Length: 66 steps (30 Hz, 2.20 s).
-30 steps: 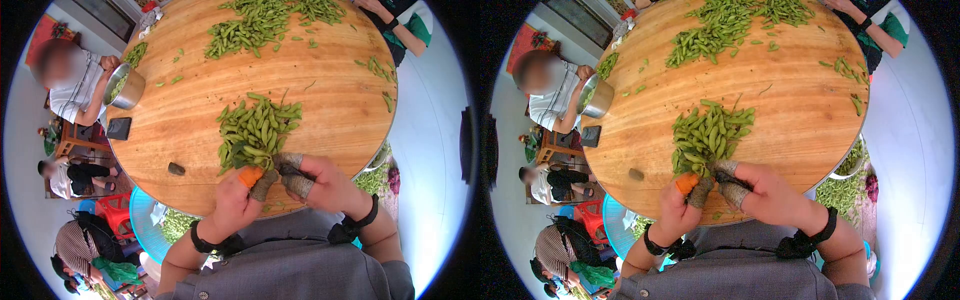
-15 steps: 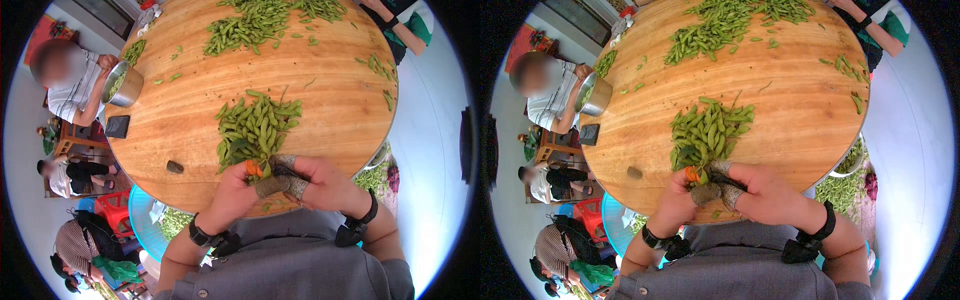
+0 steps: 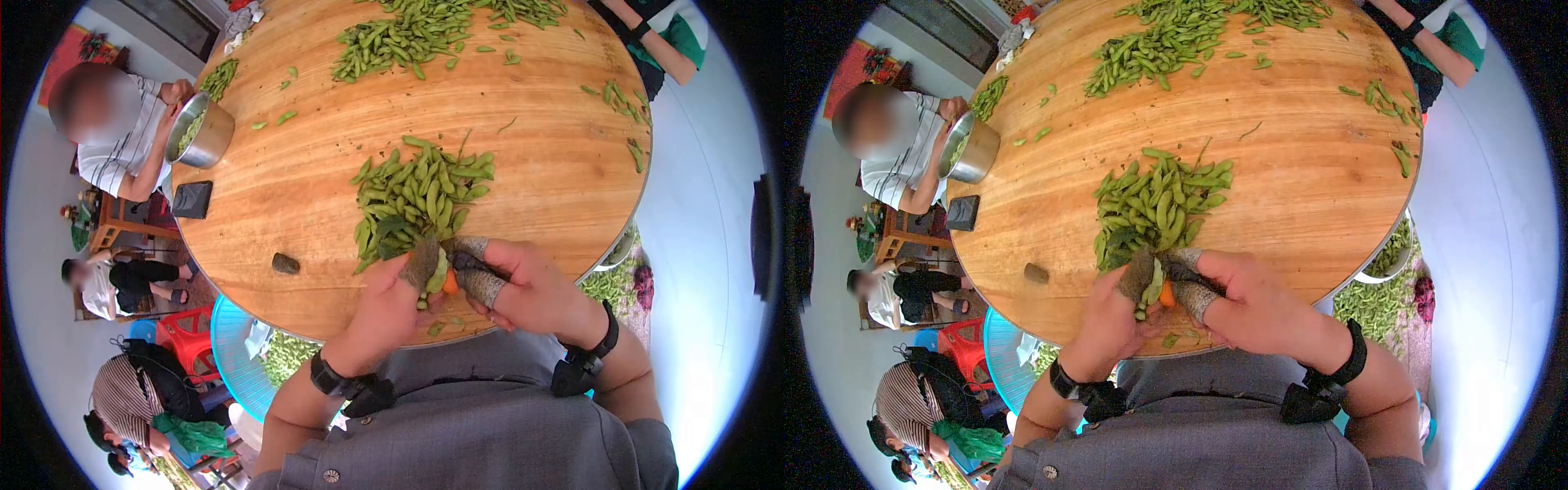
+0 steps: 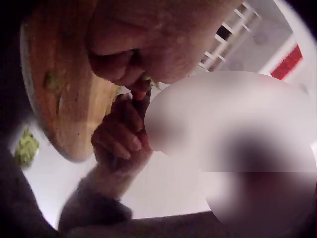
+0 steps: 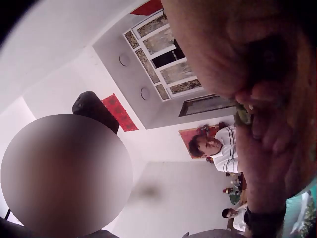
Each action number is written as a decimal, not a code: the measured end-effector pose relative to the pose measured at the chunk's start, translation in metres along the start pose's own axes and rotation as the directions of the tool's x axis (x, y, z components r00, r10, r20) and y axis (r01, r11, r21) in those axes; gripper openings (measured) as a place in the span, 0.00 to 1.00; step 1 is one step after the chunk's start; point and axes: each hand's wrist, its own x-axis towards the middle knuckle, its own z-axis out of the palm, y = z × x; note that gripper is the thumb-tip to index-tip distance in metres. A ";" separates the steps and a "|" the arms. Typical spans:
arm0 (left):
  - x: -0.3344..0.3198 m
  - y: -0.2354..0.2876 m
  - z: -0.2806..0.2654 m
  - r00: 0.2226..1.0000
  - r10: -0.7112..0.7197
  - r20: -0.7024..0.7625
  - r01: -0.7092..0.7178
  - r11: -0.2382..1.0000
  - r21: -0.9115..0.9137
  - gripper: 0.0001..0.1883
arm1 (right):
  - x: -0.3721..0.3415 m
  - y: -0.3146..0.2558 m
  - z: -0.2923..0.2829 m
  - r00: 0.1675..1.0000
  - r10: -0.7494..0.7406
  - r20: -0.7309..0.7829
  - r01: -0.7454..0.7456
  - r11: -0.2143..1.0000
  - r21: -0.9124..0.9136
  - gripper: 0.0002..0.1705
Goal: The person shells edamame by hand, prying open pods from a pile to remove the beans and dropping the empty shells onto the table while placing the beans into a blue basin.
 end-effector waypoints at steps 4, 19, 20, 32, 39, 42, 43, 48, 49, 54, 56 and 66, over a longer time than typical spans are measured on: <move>0.001 -0.001 0.011 0.977 -0.185 0.105 0.213 0.829 -0.518 0.08 | 0.003 0.012 0.004 0.954 -0.284 -0.094 0.251 0.930 -0.270 0.11; -0.003 -0.010 -0.007 0.946 -0.100 0.309 0.273 0.762 -0.588 0.12 | 0.001 0.007 0.000 0.992 -0.072 -0.106 0.072 0.997 0.002 0.14; -0.004 -0.011 -0.010 0.925 -0.089 0.370 0.314 0.728 -0.610 0.13 | 0.000 0.005 0.000 0.994 -0.055 -0.091 0.058 0.998 0.023 0.15; -0.033 -0.014 -0.041 0.976 -0.100 0.192 0.205 0.707 -0.677 0.12 | -0.007 -0.010 0.002 0.990 -0.048 -0.132 0.066 0.988 0.141 0.14; -0.112 -0.025 -0.131 0.699 0.171 -0.695 -0.437 0.871 -0.225 0.15 | 0.002 -0.004 0.009 0.994 -0.087 -0.065 0.093 0.992 0.085 0.12; -0.145 -0.073 -0.160 0.421 0.137 -0.897 -0.226 0.973 0.042 0.12 | 0.006 0.000 0.015 0.984 -0.060 -0.170 0.066 0.997 0.030 0.15; -0.154 -0.098 -0.171 0.357 0.107 -0.928 -0.135 0.989 0.063 0.12 | 0.008 -0.001 0.019 0.981 -0.073 -0.179 0.076 0.997 0.014 0.16; -0.187 -0.157 -0.206 0.353 0.107 -0.930 0.274 0.938 0.212 0.19 | 0.011 0.004 0.031 0.962 -0.029 -0.272 0.043 0.998 0.047 0.18; -0.191 -0.150 -0.208 0.310 0.154 -0.938 0.356 0.896 0.265 0.20 | 0.012 0.006 0.031 0.968 -0.030 -0.251 0.041 0.998 0.041 0.18; -0.196 -0.114 -0.209 0.084 0.426 -0.901 0.350 0.834 0.427 0.21 | 0.011 0.005 0.035 0.953 -0.085 -0.291 0.097 0.995 0.027 0.19; -0.189 -0.117 -0.209 0.048 0.508 -0.860 0.443 0.761 0.474 0.22 | 0.010 0.007 0.035 0.951 -0.104 -0.290 0.117 0.993 0.028 0.19; -0.123 -0.016 -0.117 0.602 0.415 -0.682 -0.195 0.905 0.378 0.06 | 0.013 0.017 0.020 0.958 -0.248 -0.143 0.203 0.941 -0.270 0.19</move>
